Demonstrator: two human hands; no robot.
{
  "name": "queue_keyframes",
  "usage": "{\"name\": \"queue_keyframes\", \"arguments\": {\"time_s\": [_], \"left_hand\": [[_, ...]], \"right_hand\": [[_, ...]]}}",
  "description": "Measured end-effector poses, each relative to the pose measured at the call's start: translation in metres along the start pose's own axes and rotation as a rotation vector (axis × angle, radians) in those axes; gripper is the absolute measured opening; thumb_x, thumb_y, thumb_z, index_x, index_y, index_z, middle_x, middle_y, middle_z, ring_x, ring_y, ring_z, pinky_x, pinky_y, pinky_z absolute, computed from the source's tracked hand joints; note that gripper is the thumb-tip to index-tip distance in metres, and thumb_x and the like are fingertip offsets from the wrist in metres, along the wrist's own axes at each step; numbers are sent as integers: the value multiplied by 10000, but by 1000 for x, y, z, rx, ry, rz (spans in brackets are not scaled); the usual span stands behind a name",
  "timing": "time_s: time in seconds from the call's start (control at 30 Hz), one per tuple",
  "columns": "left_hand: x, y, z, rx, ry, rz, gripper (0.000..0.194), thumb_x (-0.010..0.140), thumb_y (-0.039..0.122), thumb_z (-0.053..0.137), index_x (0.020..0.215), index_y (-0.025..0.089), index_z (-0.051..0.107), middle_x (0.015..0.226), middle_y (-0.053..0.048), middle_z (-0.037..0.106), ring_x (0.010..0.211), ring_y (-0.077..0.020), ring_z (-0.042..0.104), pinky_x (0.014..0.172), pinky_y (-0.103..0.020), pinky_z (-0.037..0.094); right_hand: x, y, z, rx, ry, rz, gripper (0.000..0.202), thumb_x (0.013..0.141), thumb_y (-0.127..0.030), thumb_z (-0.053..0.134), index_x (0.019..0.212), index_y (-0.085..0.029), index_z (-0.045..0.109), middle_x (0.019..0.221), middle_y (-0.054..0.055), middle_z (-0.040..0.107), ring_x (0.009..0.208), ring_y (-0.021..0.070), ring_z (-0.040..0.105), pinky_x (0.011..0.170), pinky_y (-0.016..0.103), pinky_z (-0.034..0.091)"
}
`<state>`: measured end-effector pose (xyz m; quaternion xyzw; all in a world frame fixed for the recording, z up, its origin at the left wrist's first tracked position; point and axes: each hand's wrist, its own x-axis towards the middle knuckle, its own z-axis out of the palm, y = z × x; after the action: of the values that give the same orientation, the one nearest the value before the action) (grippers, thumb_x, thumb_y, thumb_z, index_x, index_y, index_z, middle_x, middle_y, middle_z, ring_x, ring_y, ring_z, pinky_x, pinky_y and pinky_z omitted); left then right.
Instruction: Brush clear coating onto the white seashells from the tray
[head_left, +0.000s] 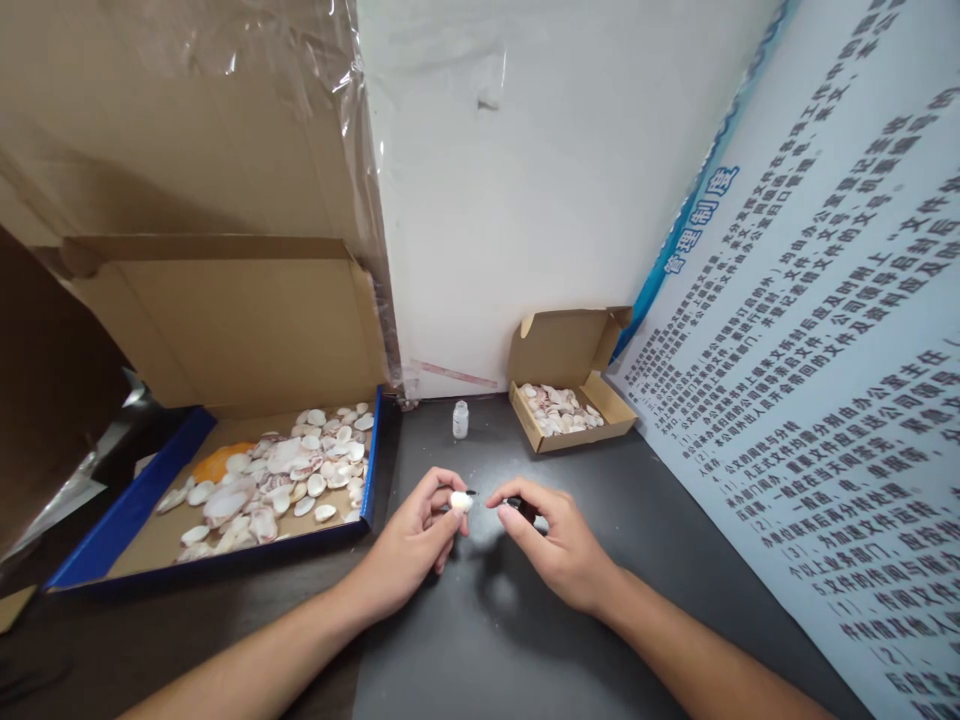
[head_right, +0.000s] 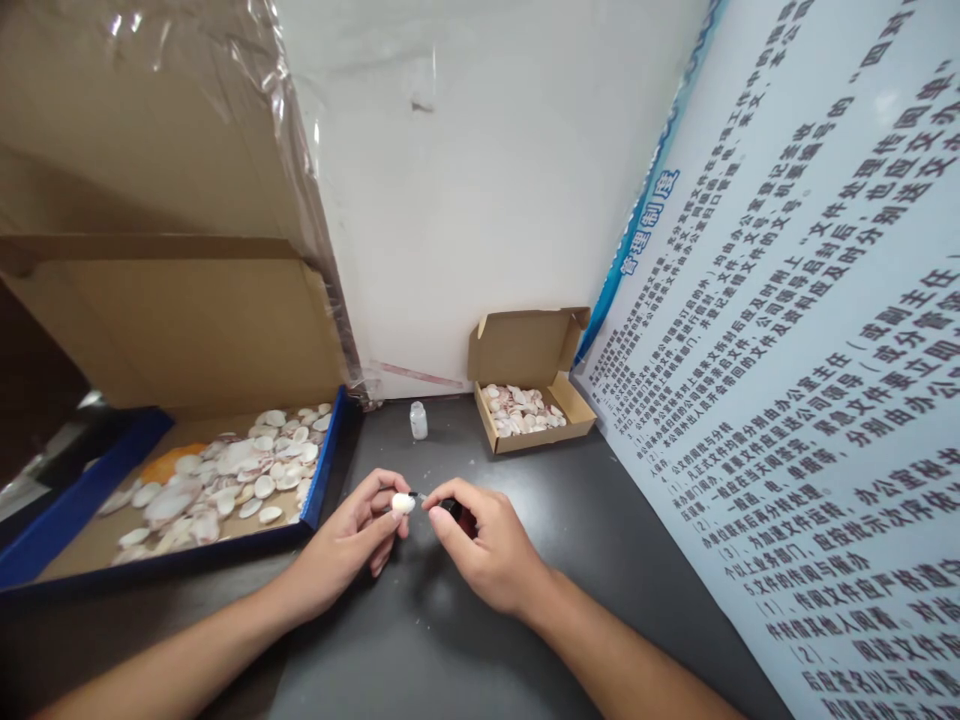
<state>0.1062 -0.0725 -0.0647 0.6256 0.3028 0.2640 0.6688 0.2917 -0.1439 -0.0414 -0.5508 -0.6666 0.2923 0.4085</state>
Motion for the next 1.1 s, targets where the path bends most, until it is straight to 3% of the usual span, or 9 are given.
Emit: {"name": "queue_keyframes", "arguments": {"time_s": [0.47,0.6,0.77,0.9,1.1], "left_hand": [[-2,1,0,18,-5,-3,269,916,440,508,1030,218,411,752,58,529,456,-32,379,425,-163,314],[-2,2,1,22,-5,-1,264,918,440,503,1029,218,413,746,58,529,463,-34,381,430,-162,321],[0,2,1,16,-1,-1,272,911,442,516,1026,218,414,748,60,531,456,-30,381,424,-158,316],[0,0,1,2,11,1,290,897,454,529,1021,221,409,762,57,544,431,-26,400,410,-158,324],[0,0,3,-19,36,-8,317,867,458,564,1006,225,402,788,51,562,409,-23,415,395,-158,350]], "right_hand": [[2,1,-2,22,20,29,213,934,-310,478,936,-190,654,706,-7,576,629,133,491,586,234,368],[2,0,-2,104,-37,47,240,946,-318,450,917,-194,654,648,-25,520,592,124,456,573,232,357],[2,0,-1,55,7,55,221,935,-319,468,922,-187,645,661,-22,518,603,126,455,578,239,348],[2,1,0,132,-17,78,180,931,-323,480,991,-192,587,621,-52,438,564,114,412,533,223,320],[3,0,0,175,-7,68,123,916,-316,496,912,-193,499,632,-56,430,564,106,409,538,219,334]]}}
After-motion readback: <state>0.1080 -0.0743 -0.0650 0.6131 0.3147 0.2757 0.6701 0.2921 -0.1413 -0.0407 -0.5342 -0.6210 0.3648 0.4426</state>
